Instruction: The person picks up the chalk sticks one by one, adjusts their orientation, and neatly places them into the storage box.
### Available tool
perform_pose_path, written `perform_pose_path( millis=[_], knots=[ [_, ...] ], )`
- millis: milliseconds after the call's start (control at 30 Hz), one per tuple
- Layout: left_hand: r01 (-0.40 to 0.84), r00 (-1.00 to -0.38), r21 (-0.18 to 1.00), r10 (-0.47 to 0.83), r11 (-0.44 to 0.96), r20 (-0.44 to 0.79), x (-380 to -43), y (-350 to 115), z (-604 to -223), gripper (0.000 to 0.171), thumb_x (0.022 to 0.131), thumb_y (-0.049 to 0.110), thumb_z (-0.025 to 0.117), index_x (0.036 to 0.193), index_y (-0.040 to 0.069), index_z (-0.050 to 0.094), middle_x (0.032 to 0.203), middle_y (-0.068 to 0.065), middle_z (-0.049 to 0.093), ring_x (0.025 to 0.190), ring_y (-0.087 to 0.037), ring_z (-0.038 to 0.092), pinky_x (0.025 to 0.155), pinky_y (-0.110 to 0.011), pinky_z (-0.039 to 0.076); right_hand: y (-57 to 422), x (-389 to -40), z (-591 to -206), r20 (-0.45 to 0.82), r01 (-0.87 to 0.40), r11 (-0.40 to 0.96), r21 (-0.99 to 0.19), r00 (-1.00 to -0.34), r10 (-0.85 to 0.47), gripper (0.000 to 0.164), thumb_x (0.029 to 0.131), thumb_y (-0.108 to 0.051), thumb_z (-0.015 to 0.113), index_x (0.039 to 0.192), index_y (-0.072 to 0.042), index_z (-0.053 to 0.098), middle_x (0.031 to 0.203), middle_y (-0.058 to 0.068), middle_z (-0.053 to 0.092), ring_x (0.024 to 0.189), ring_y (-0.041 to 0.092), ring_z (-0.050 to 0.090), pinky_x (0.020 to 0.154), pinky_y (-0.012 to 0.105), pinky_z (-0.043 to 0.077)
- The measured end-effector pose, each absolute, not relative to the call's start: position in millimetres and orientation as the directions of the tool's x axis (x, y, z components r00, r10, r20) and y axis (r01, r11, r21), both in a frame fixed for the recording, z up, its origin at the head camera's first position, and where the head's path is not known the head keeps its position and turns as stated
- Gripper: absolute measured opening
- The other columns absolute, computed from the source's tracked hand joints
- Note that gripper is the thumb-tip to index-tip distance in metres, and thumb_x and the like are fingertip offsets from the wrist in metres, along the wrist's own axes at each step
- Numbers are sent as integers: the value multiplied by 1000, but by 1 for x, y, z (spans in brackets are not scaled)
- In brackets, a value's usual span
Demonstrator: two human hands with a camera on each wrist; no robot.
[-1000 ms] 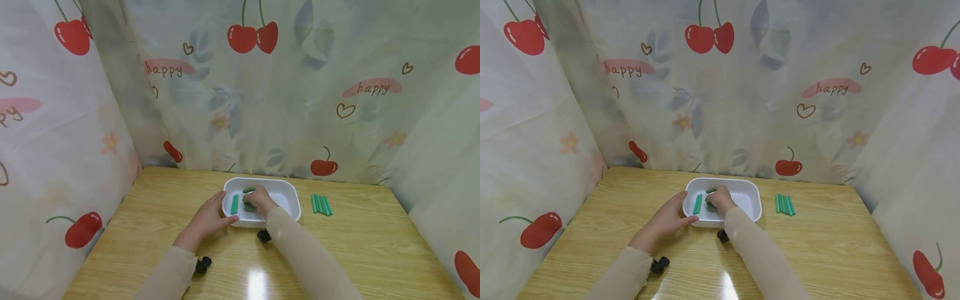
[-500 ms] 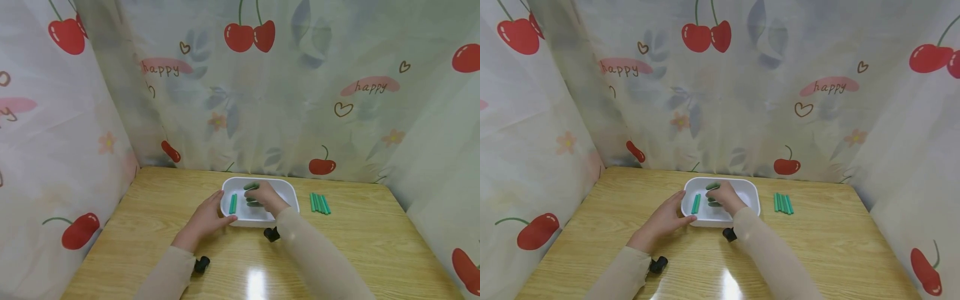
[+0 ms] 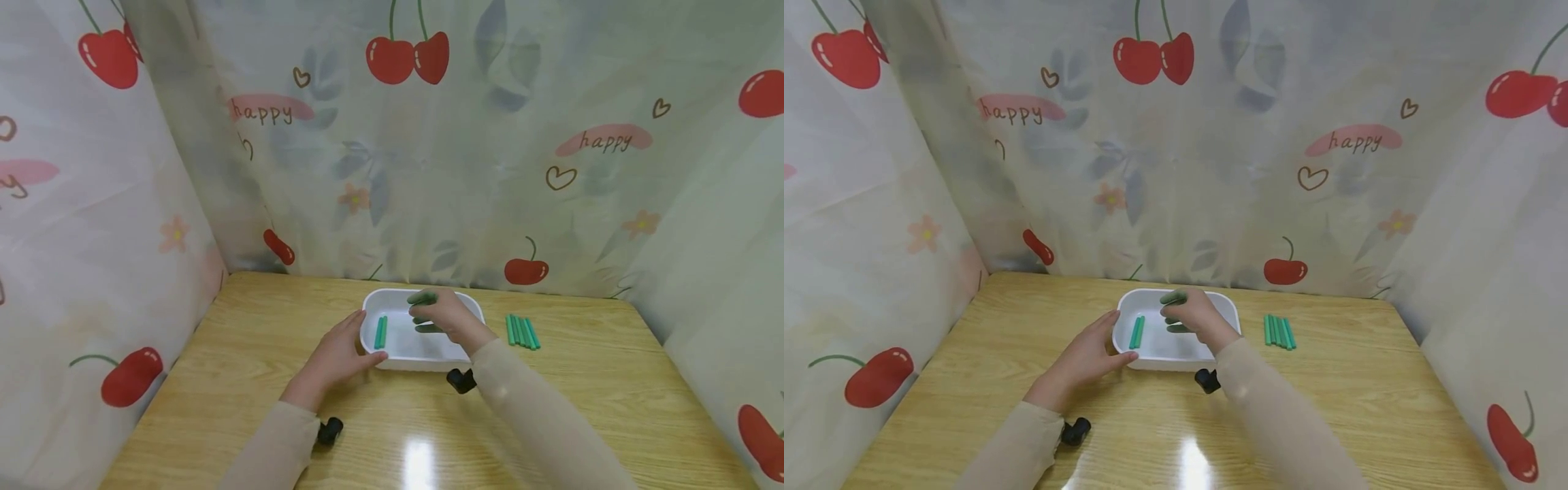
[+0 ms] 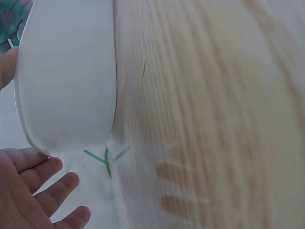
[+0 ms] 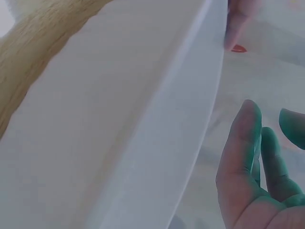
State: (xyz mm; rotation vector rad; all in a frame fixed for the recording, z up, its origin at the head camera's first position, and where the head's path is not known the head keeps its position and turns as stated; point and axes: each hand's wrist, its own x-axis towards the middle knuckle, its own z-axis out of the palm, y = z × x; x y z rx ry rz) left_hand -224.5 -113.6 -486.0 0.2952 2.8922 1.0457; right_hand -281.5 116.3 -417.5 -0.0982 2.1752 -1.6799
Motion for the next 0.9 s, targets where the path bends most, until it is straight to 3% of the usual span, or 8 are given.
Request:
perform_pose_path(
  millis=[267,500,900],
  knots=[
    [128,-985,648,173,751,-7,-224,-112,-485,103,82,56,77,160,13,26,164,-3,25,149,-31,26,118,-53,27,136,-272,-404,-228,133,298,-945,-923,-311,37,95,-6,65,128,9,58,122,22,60,109,41,61,84,40,59],
    [149,-982,645,187,750,9,-222,-112,-483,104,81,57,78,159,10,28,164,-6,27,148,-32,27,117,-53,29,158,-266,-399,-202,101,316,-943,-931,-305,36,96,-6,63,129,9,57,126,27,58,99,29,65,85,41,59],
    [146,-982,640,188,754,3,-222,-112,-482,104,81,57,77,159,10,27,164,-7,27,149,-32,27,118,-51,28,190,-253,-383,-184,66,350,-934,-931,-315,37,97,-7,64,129,9,55,127,25,56,112,39,61,87,38,58]
  ],
)
